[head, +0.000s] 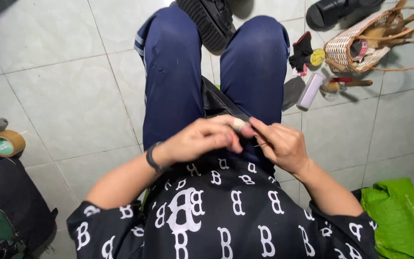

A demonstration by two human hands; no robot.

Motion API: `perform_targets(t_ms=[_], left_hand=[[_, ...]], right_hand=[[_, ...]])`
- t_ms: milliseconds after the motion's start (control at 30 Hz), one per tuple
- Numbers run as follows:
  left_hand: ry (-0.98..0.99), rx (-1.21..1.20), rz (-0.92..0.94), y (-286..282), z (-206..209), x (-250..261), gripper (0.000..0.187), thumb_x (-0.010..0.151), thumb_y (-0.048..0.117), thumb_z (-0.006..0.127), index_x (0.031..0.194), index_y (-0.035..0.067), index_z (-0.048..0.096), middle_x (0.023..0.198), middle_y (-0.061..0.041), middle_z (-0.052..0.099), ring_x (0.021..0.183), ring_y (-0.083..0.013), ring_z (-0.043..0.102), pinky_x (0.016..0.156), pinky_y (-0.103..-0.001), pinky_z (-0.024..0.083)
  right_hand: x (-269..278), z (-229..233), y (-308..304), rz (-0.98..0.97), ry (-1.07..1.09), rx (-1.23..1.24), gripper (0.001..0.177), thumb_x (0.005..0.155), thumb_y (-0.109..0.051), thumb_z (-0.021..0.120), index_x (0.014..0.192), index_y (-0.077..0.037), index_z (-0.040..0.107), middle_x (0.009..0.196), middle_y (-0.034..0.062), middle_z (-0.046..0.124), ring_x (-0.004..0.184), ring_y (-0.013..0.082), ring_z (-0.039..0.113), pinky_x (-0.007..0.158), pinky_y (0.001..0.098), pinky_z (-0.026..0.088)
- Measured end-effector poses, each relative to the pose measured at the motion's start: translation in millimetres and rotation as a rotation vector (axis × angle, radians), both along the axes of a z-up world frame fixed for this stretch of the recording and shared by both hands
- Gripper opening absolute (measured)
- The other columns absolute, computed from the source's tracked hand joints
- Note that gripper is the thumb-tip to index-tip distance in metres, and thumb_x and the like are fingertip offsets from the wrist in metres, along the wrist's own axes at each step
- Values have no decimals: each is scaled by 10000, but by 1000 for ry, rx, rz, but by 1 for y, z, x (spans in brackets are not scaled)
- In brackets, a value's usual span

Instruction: Hand-stitching the front strap of a black sandal to repair or assemble it.

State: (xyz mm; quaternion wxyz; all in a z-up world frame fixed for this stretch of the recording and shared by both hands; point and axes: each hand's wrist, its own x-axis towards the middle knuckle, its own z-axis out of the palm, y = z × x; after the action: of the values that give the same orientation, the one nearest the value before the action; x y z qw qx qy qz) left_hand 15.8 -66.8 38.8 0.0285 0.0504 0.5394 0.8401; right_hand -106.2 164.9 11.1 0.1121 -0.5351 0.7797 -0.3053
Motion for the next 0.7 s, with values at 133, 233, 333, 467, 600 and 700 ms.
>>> perform_targets(t_ms=[133, 233, 333, 467, 600, 700], left_hand=[[-199, 69, -14, -2, -43, -6, 185, 958, 195, 557, 980, 71, 692, 870, -87, 687, 819, -161, 662, 656, -321, 587], [-278, -43, 181, -12, -68, -5, 225, 960, 116, 533, 825, 42, 696, 482, -18, 536, 443, -74, 513, 485, -200, 443], [-217, -329, 304, 8, -53, -3, 134, 930, 155, 608, 1000, 104, 711, 874, -86, 739, 861, -167, 696, 764, -313, 552], [-170, -318, 90, 23, -48, 11, 244, 883, 150, 630, 1120, 92, 641, 1083, -149, 671, 1024, -325, 639, 862, -438, 518], [-460, -620, 527, -88, -29, 54, 153, 978, 179, 545, 1088, 128, 639, 969, -46, 660, 940, -169, 644, 837, -315, 508], [-438, -1774, 825, -94, -26, 69, 525, 847, -109, 687, 1330, -55, 488, 1316, -238, 372, 1202, -503, 340, 981, -605, 313]], right_hand=[[2, -3, -15, 36, -92, -43, 242, 883, -20, 568, 1077, -53, 709, 719, 50, 680, 584, 249, 636, 523, 338, 525], [-6, -1, -22, 1, -117, -75, 201, 860, -15, 617, 1020, -59, 730, 708, 44, 676, 587, 229, 643, 537, 321, 526], [-14, 22, -29, 56, -207, 9, 168, 859, -19, 624, 1001, -37, 711, 678, 92, 664, 563, 285, 627, 499, 361, 515], [-25, 39, -17, 106, -276, 36, 245, 890, -202, 570, 1107, -112, 641, 880, 57, 607, 628, 250, 615, 487, 370, 493], [-23, 38, -12, 239, 75, 154, 190, 956, -200, 495, 1063, -126, 632, 925, 47, 618, 702, 257, 639, 567, 331, 509], [-25, 34, -9, 292, 112, 264, 289, 930, -132, 486, 1168, -181, 644, 848, 16, 609, 699, 210, 620, 561, 298, 504]])
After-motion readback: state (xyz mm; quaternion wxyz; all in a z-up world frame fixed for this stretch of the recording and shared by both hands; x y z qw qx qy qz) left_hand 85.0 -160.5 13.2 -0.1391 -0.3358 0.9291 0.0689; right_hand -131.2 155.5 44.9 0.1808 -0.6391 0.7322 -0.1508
